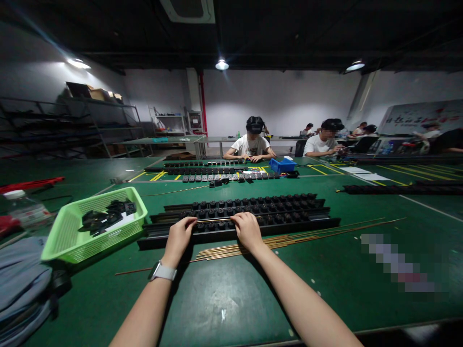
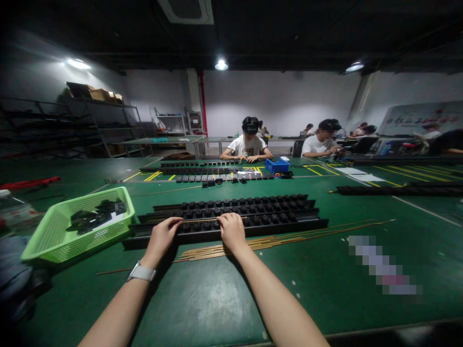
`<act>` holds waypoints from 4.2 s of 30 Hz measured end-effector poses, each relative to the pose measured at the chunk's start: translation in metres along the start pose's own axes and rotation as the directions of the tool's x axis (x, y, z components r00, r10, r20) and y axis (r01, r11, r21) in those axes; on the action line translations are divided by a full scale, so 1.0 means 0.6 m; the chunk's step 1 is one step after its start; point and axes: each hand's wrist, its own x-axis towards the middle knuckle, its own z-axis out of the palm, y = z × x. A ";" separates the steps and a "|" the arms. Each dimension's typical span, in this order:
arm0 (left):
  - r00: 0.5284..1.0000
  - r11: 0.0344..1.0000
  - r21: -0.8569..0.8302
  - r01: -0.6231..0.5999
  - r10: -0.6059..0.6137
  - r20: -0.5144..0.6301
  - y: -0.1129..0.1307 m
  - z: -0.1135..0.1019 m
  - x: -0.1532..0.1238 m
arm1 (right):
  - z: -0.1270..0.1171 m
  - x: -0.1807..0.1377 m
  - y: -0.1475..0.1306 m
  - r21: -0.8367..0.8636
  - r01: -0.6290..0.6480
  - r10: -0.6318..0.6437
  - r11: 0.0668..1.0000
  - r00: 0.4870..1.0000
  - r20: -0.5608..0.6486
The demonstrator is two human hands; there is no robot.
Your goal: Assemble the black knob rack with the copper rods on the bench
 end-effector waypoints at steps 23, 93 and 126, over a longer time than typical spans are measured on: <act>0.996 0.996 -0.025 -0.082 0.081 -0.025 -0.009 0.026 -0.003 | -0.006 -0.012 -0.006 -0.132 -0.034 0.046 0.991 0.995 0.088; 1.000 0.995 -0.099 0.024 -0.025 -0.012 -0.022 0.027 0.010 | -0.015 -0.006 -0.005 -0.083 0.017 -0.007 0.996 0.993 0.115; 0.986 0.809 0.564 -0.164 0.112 0.126 0.068 0.071 -0.065 | -0.020 -0.007 -0.012 -0.079 0.013 -0.002 0.997 0.990 0.141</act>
